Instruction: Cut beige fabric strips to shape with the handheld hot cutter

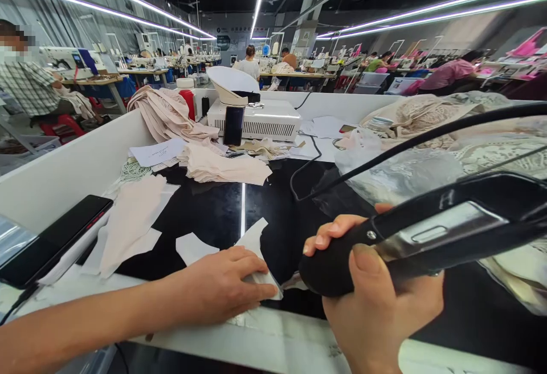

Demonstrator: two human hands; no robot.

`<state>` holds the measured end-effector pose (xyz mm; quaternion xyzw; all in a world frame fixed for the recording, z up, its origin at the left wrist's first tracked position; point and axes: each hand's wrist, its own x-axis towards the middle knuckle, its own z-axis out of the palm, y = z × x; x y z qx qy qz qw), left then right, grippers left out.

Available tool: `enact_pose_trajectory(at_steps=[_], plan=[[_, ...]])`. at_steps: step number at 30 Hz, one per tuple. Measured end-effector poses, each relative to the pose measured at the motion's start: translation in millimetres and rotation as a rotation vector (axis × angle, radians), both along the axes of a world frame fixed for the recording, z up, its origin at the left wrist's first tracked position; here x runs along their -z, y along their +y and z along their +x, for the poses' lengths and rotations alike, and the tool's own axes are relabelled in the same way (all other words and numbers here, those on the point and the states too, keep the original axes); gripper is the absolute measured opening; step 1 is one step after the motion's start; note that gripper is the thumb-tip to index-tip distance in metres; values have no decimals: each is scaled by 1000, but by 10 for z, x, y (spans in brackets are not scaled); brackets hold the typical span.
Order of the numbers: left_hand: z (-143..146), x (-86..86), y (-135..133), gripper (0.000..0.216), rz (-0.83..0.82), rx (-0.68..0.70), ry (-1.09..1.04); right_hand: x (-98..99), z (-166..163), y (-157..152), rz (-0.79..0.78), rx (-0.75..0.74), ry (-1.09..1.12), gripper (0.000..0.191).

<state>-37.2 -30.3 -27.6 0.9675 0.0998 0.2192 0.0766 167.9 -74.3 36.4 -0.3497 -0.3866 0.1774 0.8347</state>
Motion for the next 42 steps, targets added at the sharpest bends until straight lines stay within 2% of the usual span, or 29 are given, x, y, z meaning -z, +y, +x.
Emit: enact_pose_trajectory(at_steps=[6,16,23,31,42], plan=[[-13,-50,-11,29,-22,-8,-12,18,-10,72,12,-66,-13,45],[-9,-91,-27,32,-10,-24,1,85,-12,50,5,-82,-40,39],[-45,-46,-47,35,-20,-55,60,74,-24,52,-25,-57,-62,33],[-56,-19,-75,36,-34,-51,51,82,-57,127,12,-62,-17,39],[-6,10,-222,35,-99,-88,96,31,-86,52,-14,-54,-60,29]])
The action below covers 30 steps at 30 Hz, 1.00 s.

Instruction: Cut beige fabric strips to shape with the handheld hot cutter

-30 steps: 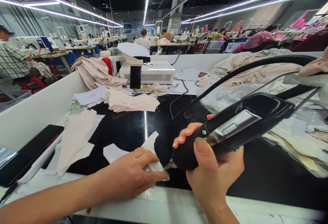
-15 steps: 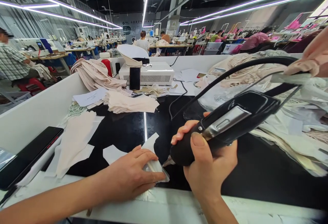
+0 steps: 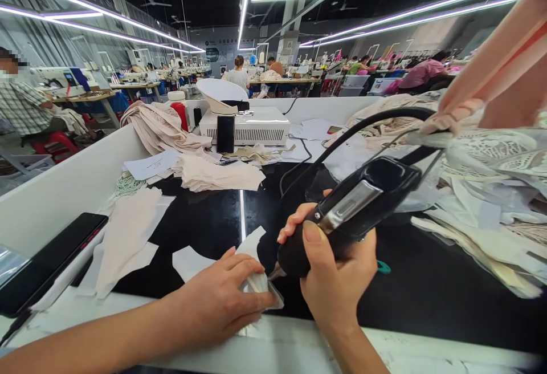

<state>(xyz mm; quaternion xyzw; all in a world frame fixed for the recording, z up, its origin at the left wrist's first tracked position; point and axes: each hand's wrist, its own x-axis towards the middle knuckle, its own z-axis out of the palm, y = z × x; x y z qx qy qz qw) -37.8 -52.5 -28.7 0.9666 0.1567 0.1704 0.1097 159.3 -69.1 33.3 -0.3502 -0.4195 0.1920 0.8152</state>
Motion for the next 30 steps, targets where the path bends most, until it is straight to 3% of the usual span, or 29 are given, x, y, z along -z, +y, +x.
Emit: enact_pose_trajectory(at_steps=[5,10,17,24,30], plan=[[17,-16,-88,40,4,-3,-20,60,80,-67,-6,-44,-43,30],[-4,-102,72,25,41,36,-100,104,114,-89,3,-37,-69,29],[-26,-66,339,25,68,121,-81,64,41,-71,-5,5,-35,37],[-56,-29,386,27,72,128,-105,43,33,-86,0,17,-38,35],[-54,-89,362,30,142,114,1,14,33,-80,11,13,-38,34]])
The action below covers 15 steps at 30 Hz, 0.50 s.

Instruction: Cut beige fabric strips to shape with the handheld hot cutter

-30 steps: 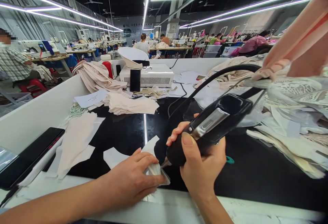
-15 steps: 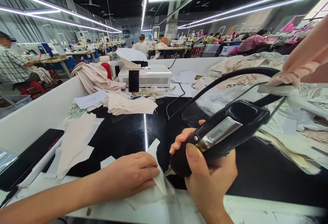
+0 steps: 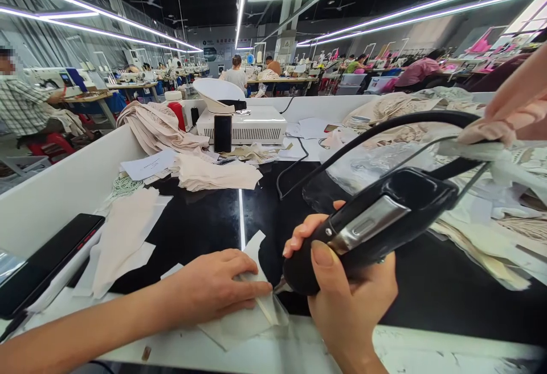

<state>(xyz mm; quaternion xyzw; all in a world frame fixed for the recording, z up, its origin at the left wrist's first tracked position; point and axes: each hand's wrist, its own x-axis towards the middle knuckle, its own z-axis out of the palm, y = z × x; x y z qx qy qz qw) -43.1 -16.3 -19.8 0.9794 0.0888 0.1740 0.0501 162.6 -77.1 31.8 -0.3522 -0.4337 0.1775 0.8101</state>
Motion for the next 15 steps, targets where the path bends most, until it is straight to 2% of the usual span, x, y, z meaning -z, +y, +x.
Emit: enact_pose_trajectory(at_steps=[15], plan=[[-3,67,-42,25,74,-26,-32,18,1,-4,-18,7,7,37]])
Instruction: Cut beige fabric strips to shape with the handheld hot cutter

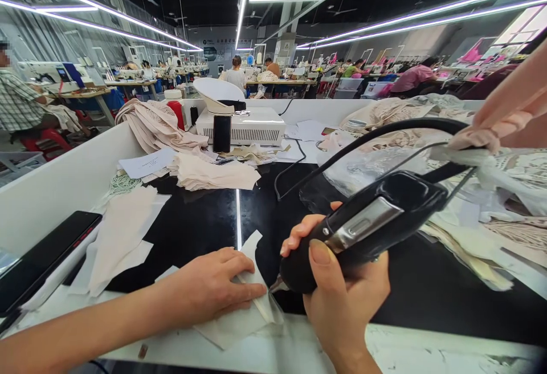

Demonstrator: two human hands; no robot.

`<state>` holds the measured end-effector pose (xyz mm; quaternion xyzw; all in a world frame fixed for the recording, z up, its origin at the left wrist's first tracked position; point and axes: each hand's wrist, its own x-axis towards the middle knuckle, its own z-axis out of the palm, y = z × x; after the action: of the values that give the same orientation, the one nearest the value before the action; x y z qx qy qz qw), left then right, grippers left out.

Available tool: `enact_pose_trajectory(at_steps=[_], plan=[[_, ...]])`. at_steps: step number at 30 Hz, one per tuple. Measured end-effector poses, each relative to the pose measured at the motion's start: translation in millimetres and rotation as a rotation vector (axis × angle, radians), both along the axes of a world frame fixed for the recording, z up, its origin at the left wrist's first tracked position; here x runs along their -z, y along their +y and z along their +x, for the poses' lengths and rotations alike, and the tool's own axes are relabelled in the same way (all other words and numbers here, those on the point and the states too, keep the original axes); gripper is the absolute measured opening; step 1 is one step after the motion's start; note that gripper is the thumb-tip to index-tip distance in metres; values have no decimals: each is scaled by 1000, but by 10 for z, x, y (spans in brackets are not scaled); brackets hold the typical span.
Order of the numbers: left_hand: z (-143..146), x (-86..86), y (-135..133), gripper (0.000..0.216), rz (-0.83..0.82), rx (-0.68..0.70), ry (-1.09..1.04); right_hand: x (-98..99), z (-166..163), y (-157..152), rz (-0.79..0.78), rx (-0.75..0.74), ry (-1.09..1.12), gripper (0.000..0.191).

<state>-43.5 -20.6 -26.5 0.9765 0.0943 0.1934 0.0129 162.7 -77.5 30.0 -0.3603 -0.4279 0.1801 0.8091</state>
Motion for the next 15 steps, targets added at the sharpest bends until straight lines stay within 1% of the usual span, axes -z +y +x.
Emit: enact_pose_trajectory(at_steps=[7,15], plan=[[7,67,18,26,-16,3,-37,7,7,125,43,2,45,41],[24,63,17,27,-50,-11,-54,15,-5,167,1,17,23,39]])
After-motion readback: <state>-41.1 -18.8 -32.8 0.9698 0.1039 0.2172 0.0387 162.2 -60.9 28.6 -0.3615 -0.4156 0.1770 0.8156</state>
